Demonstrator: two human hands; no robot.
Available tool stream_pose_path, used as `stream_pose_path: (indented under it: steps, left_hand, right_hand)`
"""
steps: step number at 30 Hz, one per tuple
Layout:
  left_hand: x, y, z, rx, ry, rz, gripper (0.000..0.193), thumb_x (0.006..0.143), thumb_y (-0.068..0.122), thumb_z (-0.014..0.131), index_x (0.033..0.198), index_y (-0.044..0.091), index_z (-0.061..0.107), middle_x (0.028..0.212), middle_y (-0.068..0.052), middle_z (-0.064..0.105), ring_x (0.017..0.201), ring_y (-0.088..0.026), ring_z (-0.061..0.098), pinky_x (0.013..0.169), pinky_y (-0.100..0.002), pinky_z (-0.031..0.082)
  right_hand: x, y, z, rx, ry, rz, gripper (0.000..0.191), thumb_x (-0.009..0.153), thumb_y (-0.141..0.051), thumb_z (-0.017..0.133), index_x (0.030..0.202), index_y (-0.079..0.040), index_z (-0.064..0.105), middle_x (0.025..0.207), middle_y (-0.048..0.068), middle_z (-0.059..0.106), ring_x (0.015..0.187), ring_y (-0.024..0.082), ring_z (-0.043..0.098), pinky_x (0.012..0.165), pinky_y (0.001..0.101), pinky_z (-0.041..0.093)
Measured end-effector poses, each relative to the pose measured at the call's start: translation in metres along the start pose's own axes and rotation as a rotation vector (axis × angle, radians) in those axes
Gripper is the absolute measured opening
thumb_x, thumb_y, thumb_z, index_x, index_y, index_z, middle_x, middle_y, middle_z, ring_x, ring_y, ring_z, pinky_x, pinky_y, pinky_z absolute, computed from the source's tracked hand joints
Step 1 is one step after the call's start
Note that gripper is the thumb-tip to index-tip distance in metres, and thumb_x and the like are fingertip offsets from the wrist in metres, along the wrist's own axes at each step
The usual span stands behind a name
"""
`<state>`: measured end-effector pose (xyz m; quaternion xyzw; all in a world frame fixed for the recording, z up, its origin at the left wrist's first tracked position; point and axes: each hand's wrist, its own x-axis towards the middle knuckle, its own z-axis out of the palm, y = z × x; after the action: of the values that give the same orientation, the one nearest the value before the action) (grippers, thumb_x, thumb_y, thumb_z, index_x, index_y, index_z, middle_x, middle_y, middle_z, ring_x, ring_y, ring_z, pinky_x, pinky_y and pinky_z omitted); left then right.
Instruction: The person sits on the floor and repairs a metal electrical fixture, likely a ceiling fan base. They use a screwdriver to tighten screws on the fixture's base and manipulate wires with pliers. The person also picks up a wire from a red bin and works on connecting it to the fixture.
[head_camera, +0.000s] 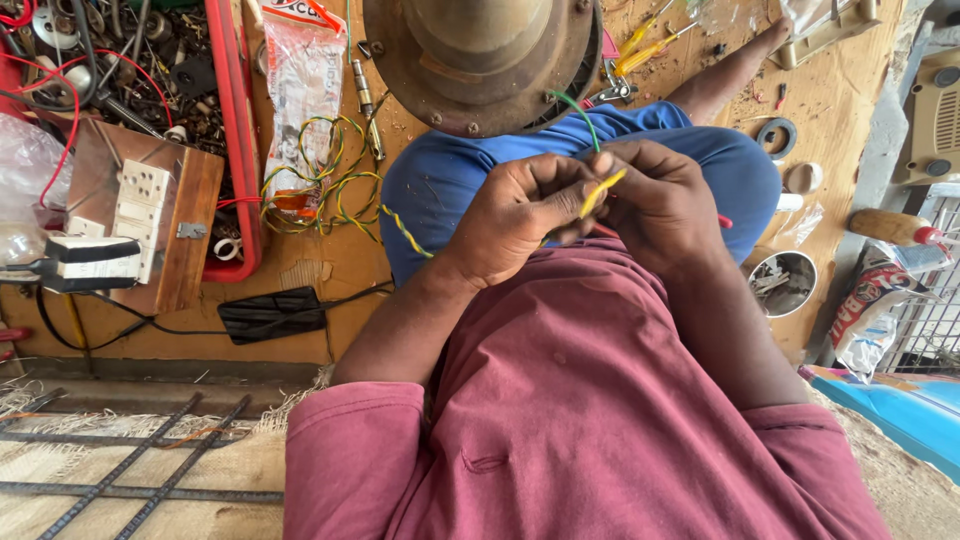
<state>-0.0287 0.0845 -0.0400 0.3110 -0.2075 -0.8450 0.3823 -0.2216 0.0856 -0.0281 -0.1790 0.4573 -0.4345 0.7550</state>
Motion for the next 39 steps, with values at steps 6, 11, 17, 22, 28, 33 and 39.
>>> stream_pose_path:
  steps: [6, 11, 17, 22, 28, 33, 39]
  left_hand:
    - [0.01, -0.004, -0.004, -0.08, 0.185, -0.048, 0.02, 0.085, -0.006, 0.073, 0.1, 0.005, 0.065, 0.09, -0.01, 0.074, 0.075, -0.016, 0.072, 0.068, -0.029, 0.058]
    - [0.004, -0.006, -0.007, 0.019, 0.166, 0.036, 0.009, 0.091, -0.001, 0.075, 0.099, -0.001, 0.071, 0.088, -0.01, 0.074, 0.074, -0.014, 0.067, 0.066, -0.027, 0.053]
    - [-0.006, -0.008, -0.013, 0.185, 0.057, -0.095, 0.013, 0.097, 0.009, 0.071, 0.103, -0.002, 0.075, 0.085, -0.006, 0.072, 0.074, -0.01, 0.065, 0.067, -0.023, 0.051]
    - [0.003, -0.015, -0.012, 0.098, 0.197, 0.009, 0.008, 0.092, 0.001, 0.078, 0.094, -0.005, 0.072, 0.082, -0.009, 0.072, 0.068, -0.012, 0.065, 0.064, -0.024, 0.053]
    - [0.005, -0.016, -0.013, 0.046, 0.325, 0.072, 0.01, 0.087, 0.0, 0.077, 0.094, 0.0, 0.071, 0.081, -0.009, 0.073, 0.067, -0.012, 0.068, 0.06, -0.023, 0.052]
    - [-0.004, -0.021, -0.013, 0.223, 0.13, 0.027, 0.008, 0.096, 0.004, 0.074, 0.097, -0.004, 0.075, 0.086, -0.01, 0.074, 0.073, -0.01, 0.066, 0.066, -0.023, 0.053]
    - [0.008, -0.016, -0.014, -0.067, 0.242, 0.112, 0.017, 0.088, -0.001, 0.075, 0.101, 0.006, 0.067, 0.087, -0.013, 0.074, 0.073, -0.017, 0.073, 0.067, -0.032, 0.062]
  right_hand:
    - [-0.013, -0.018, 0.012, -0.564, -0.029, -0.137, 0.027, 0.094, -0.004, 0.068, 0.12, 0.004, 0.067, 0.113, 0.005, 0.07, 0.103, 0.015, 0.068, 0.092, 0.0308, 0.058]
    - [-0.013, -0.02, 0.004, -0.15, -0.071, 0.056, 0.025, 0.099, -0.01, 0.065, 0.12, 0.003, 0.07, 0.106, 0.008, 0.073, 0.098, 0.016, 0.072, 0.091, 0.0287, 0.059]
    - [0.011, 0.017, -0.007, -0.265, 0.072, 0.045, 0.02, 0.101, -0.01, 0.072, 0.107, 0.01, 0.072, 0.096, 0.016, 0.072, 0.08, 0.02, 0.069, 0.073, 0.0329, 0.058]
    - [0.007, 0.008, 0.001, -0.628, 0.055, -0.101, 0.025, 0.094, -0.007, 0.071, 0.116, 0.007, 0.071, 0.105, 0.007, 0.073, 0.093, 0.013, 0.069, 0.085, 0.0285, 0.058]
    - [0.0, -0.008, 0.001, -0.239, -0.004, 0.081, 0.029, 0.096, -0.012, 0.066, 0.121, 0.002, 0.07, 0.101, 0.008, 0.076, 0.089, 0.015, 0.073, 0.083, 0.0286, 0.059]
    - [0.012, 0.01, -0.001, -0.469, 0.108, 0.011, 0.019, 0.098, -0.008, 0.074, 0.108, 0.008, 0.074, 0.096, 0.013, 0.075, 0.081, 0.016, 0.068, 0.075, 0.0304, 0.055]
    - [0.001, -0.006, -0.008, -0.641, -0.148, -0.239, 0.027, 0.094, -0.01, 0.073, 0.117, 0.003, 0.072, 0.11, 0.008, 0.071, 0.101, 0.011, 0.068, 0.09, 0.0266, 0.056]
